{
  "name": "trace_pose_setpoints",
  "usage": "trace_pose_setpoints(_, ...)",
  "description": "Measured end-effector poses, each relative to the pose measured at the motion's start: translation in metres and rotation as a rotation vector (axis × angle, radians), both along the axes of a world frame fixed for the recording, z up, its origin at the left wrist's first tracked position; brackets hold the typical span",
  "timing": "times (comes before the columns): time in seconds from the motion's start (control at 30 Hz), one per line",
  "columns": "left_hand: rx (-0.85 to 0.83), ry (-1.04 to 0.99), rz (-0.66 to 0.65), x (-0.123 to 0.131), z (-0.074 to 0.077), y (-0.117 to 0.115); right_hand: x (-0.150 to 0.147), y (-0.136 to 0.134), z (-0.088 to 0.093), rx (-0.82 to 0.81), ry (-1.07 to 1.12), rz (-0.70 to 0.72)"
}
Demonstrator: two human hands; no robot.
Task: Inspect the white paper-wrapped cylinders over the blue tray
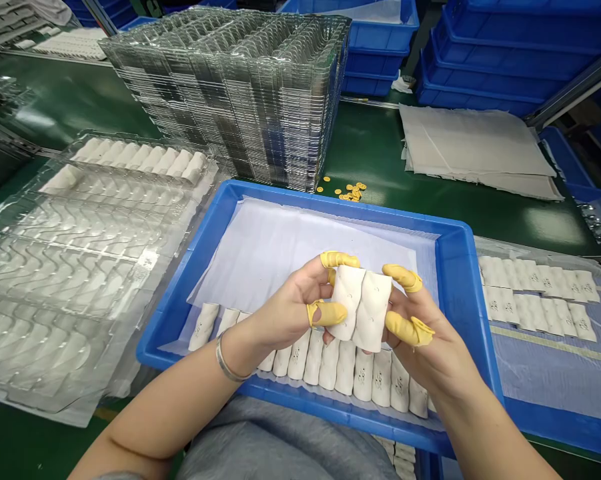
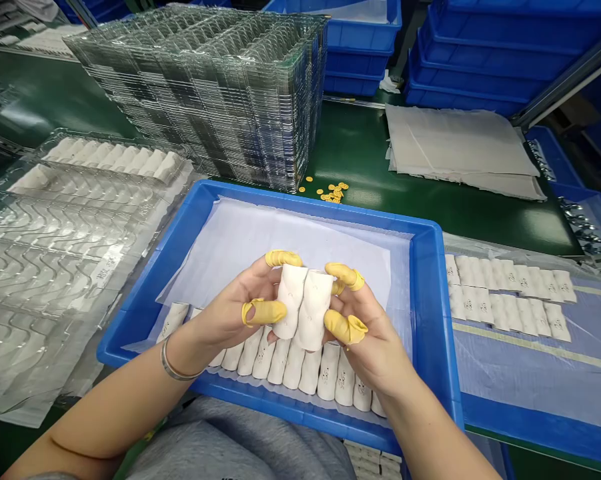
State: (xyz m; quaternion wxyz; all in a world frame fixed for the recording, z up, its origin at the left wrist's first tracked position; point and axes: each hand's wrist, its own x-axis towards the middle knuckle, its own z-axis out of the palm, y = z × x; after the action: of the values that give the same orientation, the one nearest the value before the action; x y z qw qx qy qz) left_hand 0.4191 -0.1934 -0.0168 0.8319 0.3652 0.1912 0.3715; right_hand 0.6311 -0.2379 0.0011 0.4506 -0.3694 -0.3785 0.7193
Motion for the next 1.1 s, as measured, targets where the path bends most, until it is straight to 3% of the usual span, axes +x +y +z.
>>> trace_pose_setpoints(0.4,0.028,0.001,-0.037,-0.0026,0.0003,-0.0009,-0.0015,0.0041,-0.0003,-0.088,0.114,0.029)
trace_pose_setpoints(0.57,-0.022,-0.015,-0.013,-0.0001,-0.0003,-0.0022,-0.0027,0.0047,-0.0029,-0.073,0.102,0.039)
trace_pose_setpoints(0.83,0.054,-0.001,-0.035,-0.0027,-0.0007,-0.0009,0.0005,0.0027,-0.0058,-0.070,0.041,0.013)
trace_pose_setpoints(1.1,-0.018,-0.022,-0.058,-0.0017,-0.0011,-0.0023,-0.0014,0.0016,-0.0012,-0.033,0.092,0.024)
